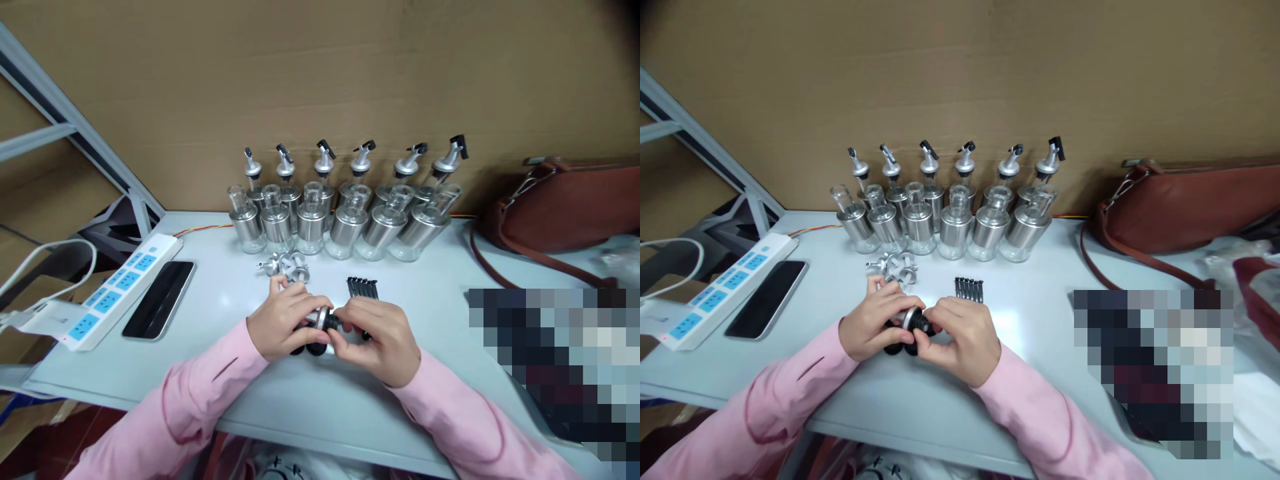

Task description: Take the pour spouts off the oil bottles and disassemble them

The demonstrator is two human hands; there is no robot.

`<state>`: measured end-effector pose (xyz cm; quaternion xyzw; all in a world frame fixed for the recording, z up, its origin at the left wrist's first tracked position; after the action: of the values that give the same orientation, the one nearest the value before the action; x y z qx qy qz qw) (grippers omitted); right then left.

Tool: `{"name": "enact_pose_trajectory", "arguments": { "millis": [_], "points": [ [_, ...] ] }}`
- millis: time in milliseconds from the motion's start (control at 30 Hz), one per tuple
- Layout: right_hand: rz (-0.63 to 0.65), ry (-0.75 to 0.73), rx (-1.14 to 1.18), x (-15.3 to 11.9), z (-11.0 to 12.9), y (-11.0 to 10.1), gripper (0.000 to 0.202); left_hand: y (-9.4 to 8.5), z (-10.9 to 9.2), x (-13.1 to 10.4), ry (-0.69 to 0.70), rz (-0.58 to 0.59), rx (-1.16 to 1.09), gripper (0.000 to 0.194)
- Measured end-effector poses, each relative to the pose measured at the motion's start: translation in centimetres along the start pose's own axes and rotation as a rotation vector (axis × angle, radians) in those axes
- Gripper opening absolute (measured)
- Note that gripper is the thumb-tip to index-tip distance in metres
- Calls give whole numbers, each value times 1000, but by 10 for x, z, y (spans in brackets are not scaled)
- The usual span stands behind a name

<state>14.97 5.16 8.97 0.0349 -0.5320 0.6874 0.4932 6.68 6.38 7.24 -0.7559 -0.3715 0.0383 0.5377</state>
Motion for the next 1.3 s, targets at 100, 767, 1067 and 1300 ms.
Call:
{"name": "enact_pose_trajectory", "arguments": {
  "millis": [100, 767, 1067, 1300],
  "points": [
    [9, -96, -110, -1, 7, 3, 15, 0, 3, 0, -17, 25, -45, 54],
    [430, 629, 983, -12, -35, 54, 31, -14, -23, -8, 208, -268, 396, 37],
    [269, 551, 731, -6, -34, 39, 31, -16, -27, -8, 164, -220, 404, 45],
    [67, 10, 78, 8, 3, 1, 19, -15, -18, -6, 89, -138, 273, 46]
  ]
}}
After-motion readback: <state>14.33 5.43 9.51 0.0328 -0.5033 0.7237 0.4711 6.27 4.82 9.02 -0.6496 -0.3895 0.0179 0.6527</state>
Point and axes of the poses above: each hand's wrist, its own x-axis towards the middle knuckle, its own y-axis out of the palm, z = x × y, the point moved 9 cm from there along x, towards the middle knuckle, and after that the axes turned 6 degrees about z, right-handed, at the moved point
